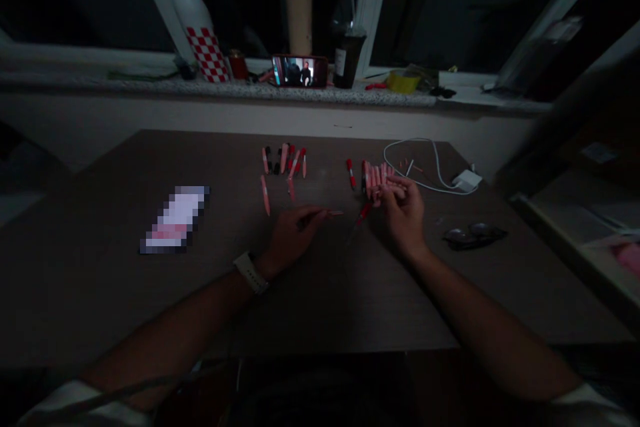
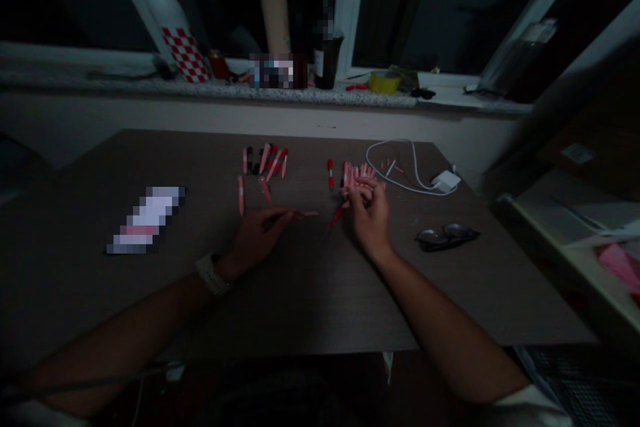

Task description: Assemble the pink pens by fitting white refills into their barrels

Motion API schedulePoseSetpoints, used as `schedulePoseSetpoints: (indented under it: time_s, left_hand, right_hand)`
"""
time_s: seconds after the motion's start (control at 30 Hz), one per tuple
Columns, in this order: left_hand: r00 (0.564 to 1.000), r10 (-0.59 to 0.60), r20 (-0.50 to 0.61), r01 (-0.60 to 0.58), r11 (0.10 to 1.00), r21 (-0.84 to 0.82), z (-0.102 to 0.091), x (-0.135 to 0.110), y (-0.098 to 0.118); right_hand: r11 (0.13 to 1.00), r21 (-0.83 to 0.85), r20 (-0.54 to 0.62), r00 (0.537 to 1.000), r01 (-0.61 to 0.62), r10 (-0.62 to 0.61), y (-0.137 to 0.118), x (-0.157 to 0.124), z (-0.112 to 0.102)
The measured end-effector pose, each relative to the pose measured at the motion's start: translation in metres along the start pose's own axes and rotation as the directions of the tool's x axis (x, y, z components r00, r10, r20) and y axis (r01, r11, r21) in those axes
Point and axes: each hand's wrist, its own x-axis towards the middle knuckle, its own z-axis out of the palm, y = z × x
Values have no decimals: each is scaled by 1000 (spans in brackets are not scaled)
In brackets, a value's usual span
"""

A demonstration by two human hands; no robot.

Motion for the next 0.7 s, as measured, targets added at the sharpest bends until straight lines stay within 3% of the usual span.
schedulePoseSetpoints:
  time_s: [0.1,0.47,0.57,0.7]
  left_hand:
    - [998,25,-56,-21,997,76,-1,2,-7]
    - [992,94,-81,-66,952,299,-9,9,-19]
    - [992,124,-24,-109,937,333,-4,9,-15]
    - [977,172,127,-206,915,345,18,13,2]
  right_hand:
    - [1000,13,4,1000,-6,6,7,2,0]
    - [987,60,133,981,-150,141,16,-1,1]
    - [982,70,159,974,-173,160,24,0,2]
    - [981,49,209,962,-188,174,27,-2,4]
